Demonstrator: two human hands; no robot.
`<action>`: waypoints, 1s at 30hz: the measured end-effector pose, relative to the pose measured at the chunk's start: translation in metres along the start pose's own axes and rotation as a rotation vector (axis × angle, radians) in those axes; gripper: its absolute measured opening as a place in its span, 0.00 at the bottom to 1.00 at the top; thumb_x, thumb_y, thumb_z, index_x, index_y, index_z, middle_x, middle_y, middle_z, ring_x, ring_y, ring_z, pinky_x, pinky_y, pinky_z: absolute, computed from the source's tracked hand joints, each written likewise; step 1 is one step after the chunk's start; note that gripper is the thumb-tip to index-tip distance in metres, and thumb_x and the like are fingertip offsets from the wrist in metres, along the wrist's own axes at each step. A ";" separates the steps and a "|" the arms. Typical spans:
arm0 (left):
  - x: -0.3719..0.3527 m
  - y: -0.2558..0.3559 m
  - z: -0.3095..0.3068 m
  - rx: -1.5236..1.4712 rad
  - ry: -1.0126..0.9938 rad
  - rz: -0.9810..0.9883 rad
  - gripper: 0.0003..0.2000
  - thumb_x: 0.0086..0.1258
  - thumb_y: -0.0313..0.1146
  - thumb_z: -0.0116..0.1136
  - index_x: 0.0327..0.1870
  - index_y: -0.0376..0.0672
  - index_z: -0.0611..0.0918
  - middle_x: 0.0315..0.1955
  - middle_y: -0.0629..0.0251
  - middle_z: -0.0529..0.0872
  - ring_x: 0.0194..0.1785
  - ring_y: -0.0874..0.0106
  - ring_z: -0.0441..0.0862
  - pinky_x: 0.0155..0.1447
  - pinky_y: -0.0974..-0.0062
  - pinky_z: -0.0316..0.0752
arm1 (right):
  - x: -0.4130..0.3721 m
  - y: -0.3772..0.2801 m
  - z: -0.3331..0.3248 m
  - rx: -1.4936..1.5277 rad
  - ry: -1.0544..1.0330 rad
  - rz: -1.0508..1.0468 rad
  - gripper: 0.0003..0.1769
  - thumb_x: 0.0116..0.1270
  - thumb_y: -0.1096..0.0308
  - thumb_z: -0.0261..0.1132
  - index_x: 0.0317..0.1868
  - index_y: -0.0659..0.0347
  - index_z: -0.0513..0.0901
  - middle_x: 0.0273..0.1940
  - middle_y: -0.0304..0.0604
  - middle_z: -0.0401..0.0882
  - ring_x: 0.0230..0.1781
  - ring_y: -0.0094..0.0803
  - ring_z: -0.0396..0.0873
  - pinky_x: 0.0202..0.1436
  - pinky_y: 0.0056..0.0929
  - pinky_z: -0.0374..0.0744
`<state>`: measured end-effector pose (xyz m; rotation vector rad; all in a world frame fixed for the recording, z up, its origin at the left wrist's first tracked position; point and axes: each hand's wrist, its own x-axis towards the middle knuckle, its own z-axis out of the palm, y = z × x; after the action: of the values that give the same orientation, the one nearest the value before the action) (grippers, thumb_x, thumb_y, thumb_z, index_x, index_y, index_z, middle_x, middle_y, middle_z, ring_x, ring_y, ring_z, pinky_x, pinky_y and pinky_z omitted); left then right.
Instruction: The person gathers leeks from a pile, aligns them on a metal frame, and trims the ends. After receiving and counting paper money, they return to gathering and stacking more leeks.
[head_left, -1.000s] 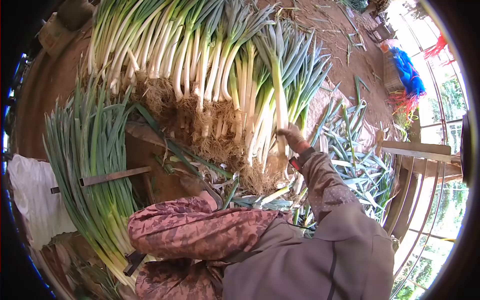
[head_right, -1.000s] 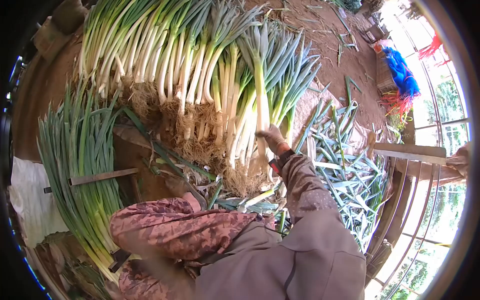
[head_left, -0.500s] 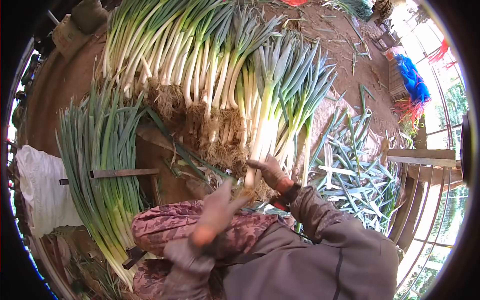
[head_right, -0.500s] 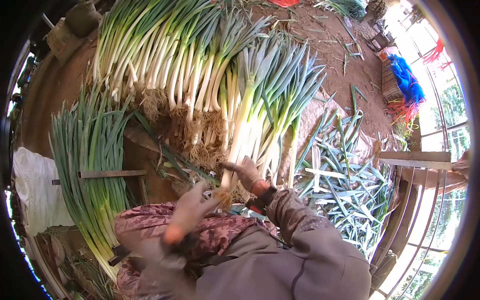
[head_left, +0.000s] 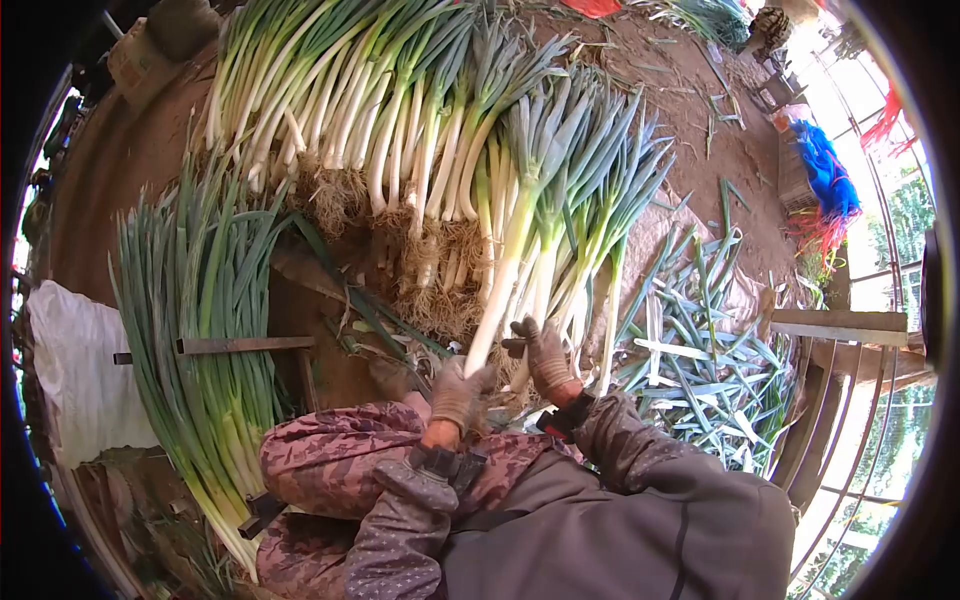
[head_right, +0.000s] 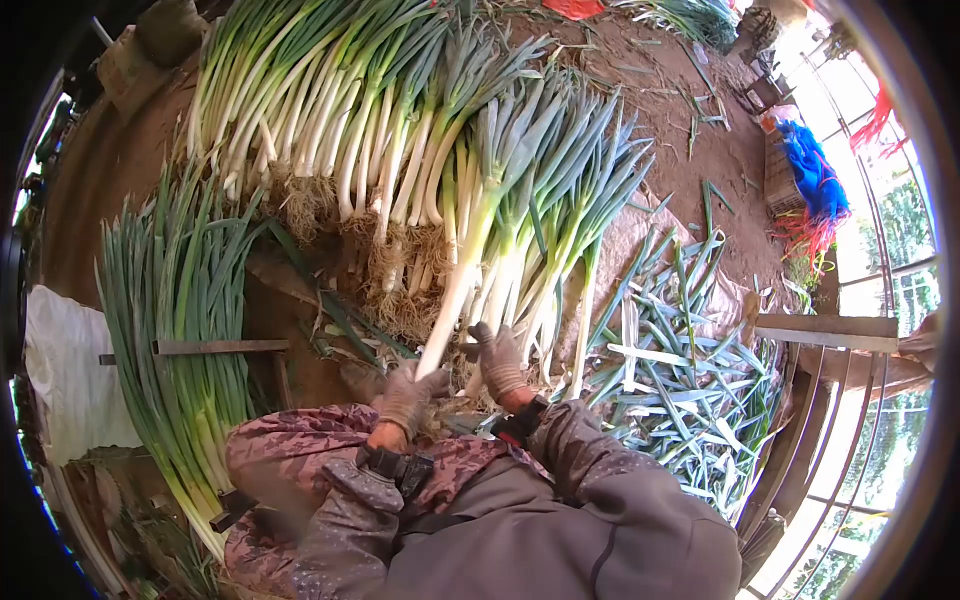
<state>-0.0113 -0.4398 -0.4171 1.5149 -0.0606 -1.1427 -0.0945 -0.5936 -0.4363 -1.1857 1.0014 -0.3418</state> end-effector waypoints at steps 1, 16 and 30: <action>0.001 0.000 0.001 0.011 -0.013 0.008 0.24 0.65 0.41 0.73 0.51 0.31 0.80 0.33 0.63 0.86 0.31 0.77 0.83 0.35 0.78 0.79 | 0.002 0.005 0.004 -0.041 -0.034 -0.026 0.39 0.73 0.35 0.58 0.53 0.71 0.72 0.42 0.56 0.81 0.40 0.42 0.85 0.42 0.40 0.84; -0.111 0.071 -0.018 0.225 -0.301 0.028 0.27 0.67 0.40 0.68 0.60 0.29 0.77 0.43 0.60 0.86 0.42 0.73 0.82 0.46 0.76 0.79 | 0.113 -0.064 -0.011 0.652 -0.421 0.146 0.39 0.74 0.37 0.59 0.62 0.71 0.76 0.52 0.57 0.84 0.51 0.46 0.85 0.59 0.44 0.83; -0.332 0.046 -0.090 0.444 0.269 0.105 0.18 0.71 0.46 0.63 0.52 0.44 0.79 0.38 0.52 0.86 0.42 0.52 0.86 0.45 0.59 0.77 | 0.100 -0.108 0.016 0.632 -1.110 0.042 0.33 0.80 0.50 0.53 0.77 0.61 0.64 0.72 0.48 0.69 0.70 0.39 0.69 0.79 0.43 0.62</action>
<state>-0.0997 -0.1880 -0.1946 2.0228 -0.2196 -0.8665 0.0012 -0.6948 -0.3873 -0.5914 -0.0743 0.0683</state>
